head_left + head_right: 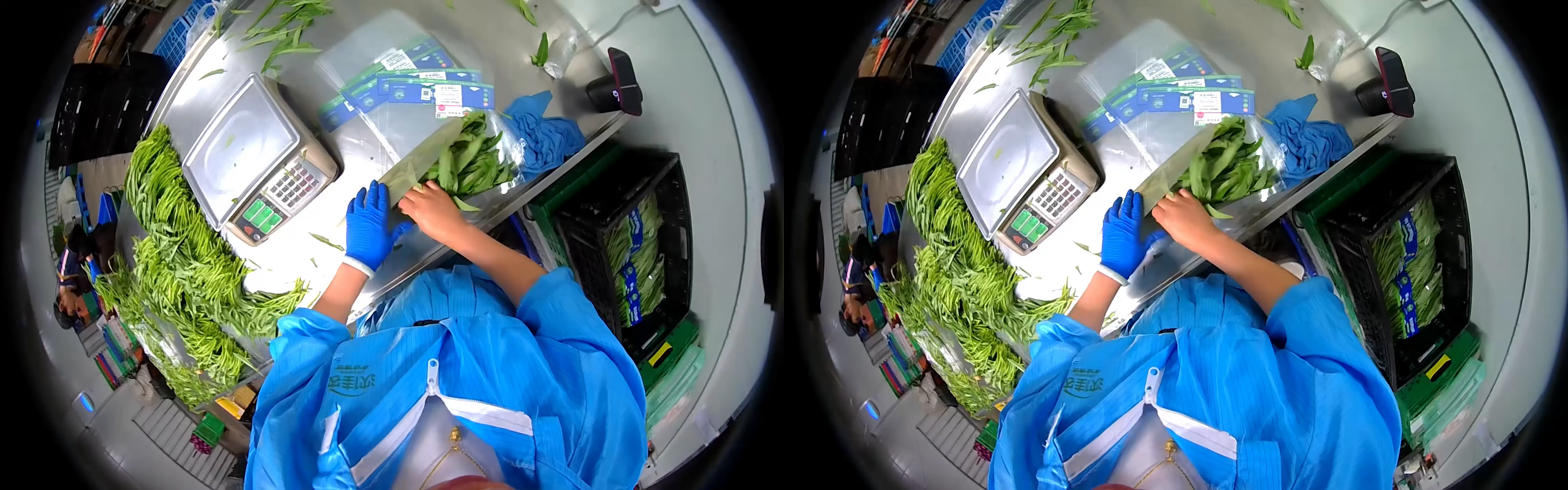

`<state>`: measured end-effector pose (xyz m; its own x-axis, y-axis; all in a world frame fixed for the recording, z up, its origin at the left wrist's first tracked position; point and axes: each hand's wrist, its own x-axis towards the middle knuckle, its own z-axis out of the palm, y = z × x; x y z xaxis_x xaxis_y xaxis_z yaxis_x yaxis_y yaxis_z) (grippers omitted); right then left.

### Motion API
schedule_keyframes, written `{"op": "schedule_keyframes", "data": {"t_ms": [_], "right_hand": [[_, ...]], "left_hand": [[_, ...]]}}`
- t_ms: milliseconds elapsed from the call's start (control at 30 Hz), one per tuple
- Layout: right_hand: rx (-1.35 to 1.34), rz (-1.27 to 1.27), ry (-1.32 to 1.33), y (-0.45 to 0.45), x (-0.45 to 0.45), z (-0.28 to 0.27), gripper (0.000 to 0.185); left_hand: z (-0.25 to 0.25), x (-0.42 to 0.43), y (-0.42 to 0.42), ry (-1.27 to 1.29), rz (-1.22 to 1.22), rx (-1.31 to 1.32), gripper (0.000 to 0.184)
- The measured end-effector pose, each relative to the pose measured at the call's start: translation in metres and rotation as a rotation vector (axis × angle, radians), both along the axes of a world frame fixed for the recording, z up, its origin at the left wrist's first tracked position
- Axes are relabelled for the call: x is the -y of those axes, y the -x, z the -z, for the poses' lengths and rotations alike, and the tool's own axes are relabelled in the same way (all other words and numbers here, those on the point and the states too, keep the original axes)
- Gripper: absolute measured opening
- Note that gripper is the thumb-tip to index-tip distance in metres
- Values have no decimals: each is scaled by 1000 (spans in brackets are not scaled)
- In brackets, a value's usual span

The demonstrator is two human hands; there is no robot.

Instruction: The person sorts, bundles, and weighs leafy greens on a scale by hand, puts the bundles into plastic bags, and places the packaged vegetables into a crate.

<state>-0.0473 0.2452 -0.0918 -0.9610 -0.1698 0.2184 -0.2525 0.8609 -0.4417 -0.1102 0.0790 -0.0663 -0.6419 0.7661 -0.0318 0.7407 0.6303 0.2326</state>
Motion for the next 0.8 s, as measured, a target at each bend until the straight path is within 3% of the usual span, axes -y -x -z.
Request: {"op": "schedule_keyframes", "data": {"t_ms": [33, 133, 167, 267, 300, 400, 500, 600, 667, 733, 800], "right_hand": [[16, 5, 41, -6, 2, -1, 7], [-36, -34, -88, -17, 1, -5, 5], [61, -96, -158, -21, 0, -21, 12], [-169, -193, -292, -13, 6, -51, 34], [-72, -196, -491, -5, 6, -41, 57], [226, -333, -603, 42, -8, -30, 83], [455, -449, -531, 79, -7, -46, 76], [427, -294, -446, 89, -29, -83, 63], [358, -97, -385, 83, -53, -112, 59], [407, 84, -254, 70, -79, -149, 65], [538, 220, -12, 45, -102, -182, 74]], "left_hand": [[-1, 3, -8, 86, -42, 188, 99], [29, 8, -16, 109, -43, 71, 91], [45, 12, -17, 109, -40, 25, 88], [68, 18, -26, 74, -45, -44, 80], [65, 18, -31, 41, -55, -25, 78], [47, 14, -36, -39, -102, -15, 73], [18, 18, -24, -231, -73, -176, 61], [10, 21, -24, -312, 123, -278, 48], [24, 5, -16, -381, 185, 18, 27], [44, -15, -10, -411, 216, 274, 22], [81, -24, 0, -435, 308, 320, 16]]}}
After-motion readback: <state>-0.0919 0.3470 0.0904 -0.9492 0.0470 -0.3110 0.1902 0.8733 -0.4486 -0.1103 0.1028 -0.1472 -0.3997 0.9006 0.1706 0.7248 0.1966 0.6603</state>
